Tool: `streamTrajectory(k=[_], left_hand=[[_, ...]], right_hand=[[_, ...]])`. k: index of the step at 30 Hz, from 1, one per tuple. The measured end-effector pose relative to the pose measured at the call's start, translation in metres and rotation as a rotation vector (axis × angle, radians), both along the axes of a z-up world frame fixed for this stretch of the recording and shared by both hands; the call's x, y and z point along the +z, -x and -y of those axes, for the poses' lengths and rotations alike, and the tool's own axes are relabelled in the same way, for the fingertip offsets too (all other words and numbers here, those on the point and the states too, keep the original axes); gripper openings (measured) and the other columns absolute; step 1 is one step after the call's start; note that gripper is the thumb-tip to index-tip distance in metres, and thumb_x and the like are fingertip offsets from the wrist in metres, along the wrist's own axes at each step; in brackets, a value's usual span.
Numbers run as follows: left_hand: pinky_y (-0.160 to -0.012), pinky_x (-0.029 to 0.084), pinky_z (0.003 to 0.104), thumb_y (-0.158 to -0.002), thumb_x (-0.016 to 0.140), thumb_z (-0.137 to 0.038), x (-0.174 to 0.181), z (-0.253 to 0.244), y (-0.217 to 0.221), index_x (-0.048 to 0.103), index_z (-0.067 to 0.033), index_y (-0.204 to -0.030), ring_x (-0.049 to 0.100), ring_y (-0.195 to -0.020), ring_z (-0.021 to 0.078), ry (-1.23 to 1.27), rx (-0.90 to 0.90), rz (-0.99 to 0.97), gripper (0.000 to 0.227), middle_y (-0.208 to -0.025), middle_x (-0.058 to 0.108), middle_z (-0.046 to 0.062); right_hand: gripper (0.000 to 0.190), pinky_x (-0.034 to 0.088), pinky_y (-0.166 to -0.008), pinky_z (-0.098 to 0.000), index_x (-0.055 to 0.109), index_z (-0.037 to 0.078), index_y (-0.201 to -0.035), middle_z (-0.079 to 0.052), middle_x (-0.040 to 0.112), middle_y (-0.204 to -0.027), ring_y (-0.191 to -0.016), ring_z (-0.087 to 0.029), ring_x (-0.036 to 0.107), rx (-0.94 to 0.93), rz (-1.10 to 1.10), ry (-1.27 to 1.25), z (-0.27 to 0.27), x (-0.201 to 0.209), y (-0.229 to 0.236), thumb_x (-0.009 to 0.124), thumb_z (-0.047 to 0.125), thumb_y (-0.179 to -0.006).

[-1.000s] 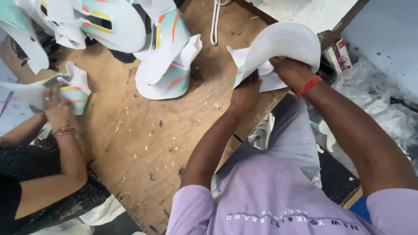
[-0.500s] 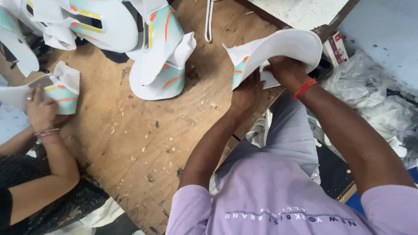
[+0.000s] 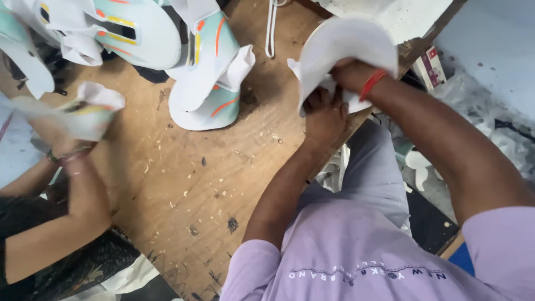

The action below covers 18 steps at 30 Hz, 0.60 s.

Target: The person is folding and preparing various shoe upper components at a workbench in a manufacturing facility.

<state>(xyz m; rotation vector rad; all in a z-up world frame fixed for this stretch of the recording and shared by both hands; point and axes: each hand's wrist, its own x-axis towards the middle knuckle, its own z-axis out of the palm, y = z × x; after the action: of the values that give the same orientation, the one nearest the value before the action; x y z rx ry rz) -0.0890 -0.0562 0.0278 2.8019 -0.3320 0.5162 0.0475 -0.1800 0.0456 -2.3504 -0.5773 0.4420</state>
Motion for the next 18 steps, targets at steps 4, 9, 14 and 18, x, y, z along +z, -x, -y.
streamTrajectory(k=[4,9,14,18], left_hand=[[-0.106,0.043,0.058,-0.091,0.06,-0.038,0.007,0.002,-0.005,0.061,-0.0092,-0.141,0.05,-0.123,0.0451,0.062,0.012,0.025,0.058,-0.131,0.054,0.025],[-0.096,0.047,0.054,-0.091,0.058,-0.037,0.008,0.002,-0.007,0.061,-0.011,-0.141,0.052,-0.117,0.0393,0.051,0.005,-0.033,0.056,-0.122,0.057,0.019],[-0.107,0.042,0.053,-0.092,0.057,-0.037,-0.003,-0.003,-0.009,0.06,-0.0081,-0.143,0.05,-0.124,0.0409,0.045,-0.047,-0.067,0.058,-0.13,0.057,0.021],[-0.119,0.035,0.057,-0.09,0.062,-0.045,-0.024,-0.006,-0.008,0.063,-0.0022,-0.124,0.044,-0.139,0.0451,0.025,-0.125,-0.004,0.055,-0.143,0.055,0.024]], right_hand=[[0.034,0.047,-0.103,-0.0439,0.071,0.013,-0.132,-0.014,0.07,-0.133,-0.124,-0.032,0.063,0.037,0.142,0.095,0.011,-0.02,-0.029,0.065,0.023,-0.099],[0.048,0.043,-0.11,-0.0432,0.063,0.019,-0.14,-0.011,0.063,-0.143,-0.134,-0.031,0.055,0.152,0.112,0.327,0.023,-0.065,-0.058,0.061,0.037,-0.096],[0.053,0.042,-0.108,-0.0439,0.059,0.017,-0.142,-0.012,0.06,-0.142,-0.131,-0.033,0.055,0.165,-0.005,0.395,0.004,-0.003,-0.012,0.06,0.041,-0.095],[0.039,0.044,-0.108,-0.0461,0.065,0.009,-0.134,-0.016,0.068,-0.133,-0.122,-0.032,0.064,0.088,0.168,0.234,0.0,-0.039,0.06,0.052,0.021,-0.098]])
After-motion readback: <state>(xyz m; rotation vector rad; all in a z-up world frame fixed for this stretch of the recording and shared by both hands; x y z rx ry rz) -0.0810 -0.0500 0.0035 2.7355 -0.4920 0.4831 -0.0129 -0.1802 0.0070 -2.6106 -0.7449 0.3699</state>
